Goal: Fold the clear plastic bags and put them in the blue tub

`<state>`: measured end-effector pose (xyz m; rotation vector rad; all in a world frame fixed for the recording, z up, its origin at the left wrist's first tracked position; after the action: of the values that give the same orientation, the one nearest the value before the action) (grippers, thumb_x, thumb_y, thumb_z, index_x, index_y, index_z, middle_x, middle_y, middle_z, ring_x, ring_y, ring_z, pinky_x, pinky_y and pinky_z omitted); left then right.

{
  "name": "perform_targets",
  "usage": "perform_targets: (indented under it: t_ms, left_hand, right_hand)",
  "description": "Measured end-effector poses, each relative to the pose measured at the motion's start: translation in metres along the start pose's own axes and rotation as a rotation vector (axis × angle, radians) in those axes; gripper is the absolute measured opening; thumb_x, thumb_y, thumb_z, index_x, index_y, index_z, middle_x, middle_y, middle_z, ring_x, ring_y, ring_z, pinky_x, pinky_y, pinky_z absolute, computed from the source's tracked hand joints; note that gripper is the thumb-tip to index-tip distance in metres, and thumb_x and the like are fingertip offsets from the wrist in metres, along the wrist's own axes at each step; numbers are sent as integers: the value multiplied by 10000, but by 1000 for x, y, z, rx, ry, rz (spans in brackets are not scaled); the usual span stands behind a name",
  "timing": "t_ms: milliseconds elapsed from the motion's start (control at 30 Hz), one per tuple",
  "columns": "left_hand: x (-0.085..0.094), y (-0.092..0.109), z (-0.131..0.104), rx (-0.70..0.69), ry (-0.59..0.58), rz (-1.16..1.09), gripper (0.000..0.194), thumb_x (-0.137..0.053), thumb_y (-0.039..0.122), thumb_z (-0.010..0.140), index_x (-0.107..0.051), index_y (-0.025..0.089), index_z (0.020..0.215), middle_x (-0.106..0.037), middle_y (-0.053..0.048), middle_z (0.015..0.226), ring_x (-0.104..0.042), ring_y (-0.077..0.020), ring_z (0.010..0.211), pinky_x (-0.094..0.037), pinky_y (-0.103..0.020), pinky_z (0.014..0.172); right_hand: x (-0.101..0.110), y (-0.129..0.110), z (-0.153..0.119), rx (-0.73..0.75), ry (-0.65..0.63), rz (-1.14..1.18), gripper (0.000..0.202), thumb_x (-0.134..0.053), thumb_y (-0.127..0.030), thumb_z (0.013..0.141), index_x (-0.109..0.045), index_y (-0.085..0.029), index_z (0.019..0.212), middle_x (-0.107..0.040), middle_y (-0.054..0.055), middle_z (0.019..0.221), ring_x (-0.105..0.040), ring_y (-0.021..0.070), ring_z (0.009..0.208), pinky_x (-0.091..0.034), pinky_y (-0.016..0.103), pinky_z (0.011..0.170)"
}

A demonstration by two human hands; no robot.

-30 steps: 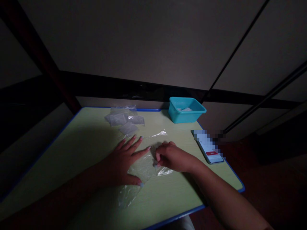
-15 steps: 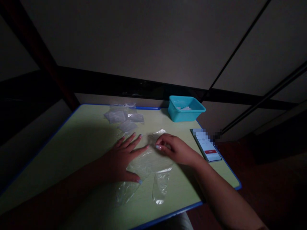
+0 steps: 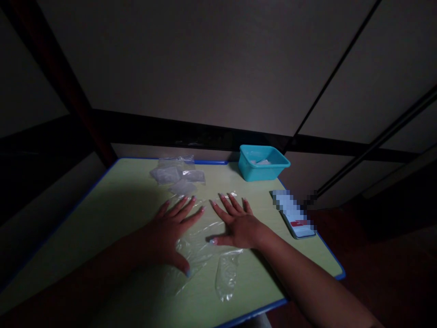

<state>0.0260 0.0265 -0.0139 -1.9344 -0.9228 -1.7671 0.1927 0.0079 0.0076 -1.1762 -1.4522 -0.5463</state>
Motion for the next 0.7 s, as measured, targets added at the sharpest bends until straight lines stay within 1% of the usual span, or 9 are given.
perform_targets:
  t_ms: [67, 167, 233, 333, 433, 500, 567, 633, 700]
  left_hand:
    - [6, -1, 0, 29, 29, 17, 1191, -533, 845, 578, -115, 208, 1493, 10, -200, 1538, -10, -450, 1399, -32, -684, 1040]
    - [19, 5, 0, 43, 121, 35, 1002, -393, 805, 742, -154, 182, 1490, -33, -178, 1544, -48, -394, 1417, -66, -652, 1065]
    - [23, 14, -2, 13, 161, 45, 900, -331, 754, 816, -170, 177, 1488, -56, -159, 1547, -80, -356, 1424, -86, -617, 1087]
    - [18, 30, -4, -51, 168, 51, 896, -353, 746, 816, -169, 184, 1490, -91, -137, 1549, -116, -338, 1423, -79, -566, 1116]
    - [7, 39, -6, -84, 115, 25, 955, -422, 763, 770, -118, 221, 1495, -91, -128, 1550, -121, -344, 1420, -73, -564, 1118]
    - [1, 35, -6, -58, 65, 5, 1017, -474, 782, 720, -94, 241, 1492, -73, -137, 1549, -108, -363, 1418, -72, -602, 1100]
    - [0, 24, -6, -19, 27, -9, 1089, -513, 810, 653, -89, 256, 1489, -60, -149, 1547, -97, -390, 1413, -67, -645, 1075]
    - [2, 11, -6, 18, 0, -11, 1157, -535, 841, 585, -98, 264, 1487, -53, -166, 1544, -91, -417, 1406, -65, -677, 1053]
    - [7, -4, -6, 70, -18, 1, 1169, -554, 839, 569, -125, 256, 1488, -53, -187, 1541, -90, -436, 1400, -73, -699, 1036]
  right_hand:
    - [3, 0, -3, -9, -16, 7, 1044, -391, -857, 688, 25, -331, 1488, 152, 67, 1541, 166, 342, 1395, 84, 644, 1051]
    - [9, -1, -4, 3, 12, 4, 1036, -386, -855, 693, 37, -337, 1484, 192, 44, 1527, 173, 320, 1397, 90, 632, 1055]
    - [10, -2, -3, 18, 29, 1, 1027, -378, -852, 702, 33, -331, 1486, 194, 39, 1525, 168, 301, 1403, 96, 622, 1059]
    - [5, -2, 1, 21, -6, 10, 1040, -383, -852, 699, 30, -316, 1489, 175, 44, 1531, 168, 292, 1404, 101, 610, 1064]
    - [0, 1, 2, -6, -49, 25, 1091, -413, -866, 662, 41, -316, 1488, 170, 48, 1534, 196, 304, 1393, 113, 609, 1062]
    - [0, 3, 2, -15, -66, 31, 1120, -445, -867, 640, 62, -330, 1482, 188, 41, 1531, 217, 311, 1384, 118, 616, 1057]
    - [1, 6, 2, -14, -84, 33, 1136, -485, -848, 634, 85, -342, 1476, 212, 36, 1523, 233, 312, 1376, 117, 621, 1053]
    - [0, 9, 1, -12, -110, 34, 1158, -534, -818, 630, 105, -344, 1470, 235, 37, 1514, 246, 311, 1370, 115, 627, 1049]
    - [-1, 12, 1, -17, -141, 36, 1193, -580, -794, 613, 122, -343, 1465, 257, 42, 1503, 261, 314, 1361, 113, 638, 1042]
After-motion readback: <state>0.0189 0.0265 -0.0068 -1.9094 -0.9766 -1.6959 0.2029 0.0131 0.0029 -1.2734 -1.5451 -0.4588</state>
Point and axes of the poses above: each hand's wrist, its own z-axis towards the middle knuckle, its own x-axis out of the back of the hand, y = z × x, the point moved 7 cm from there along z, towards the middle knuckle
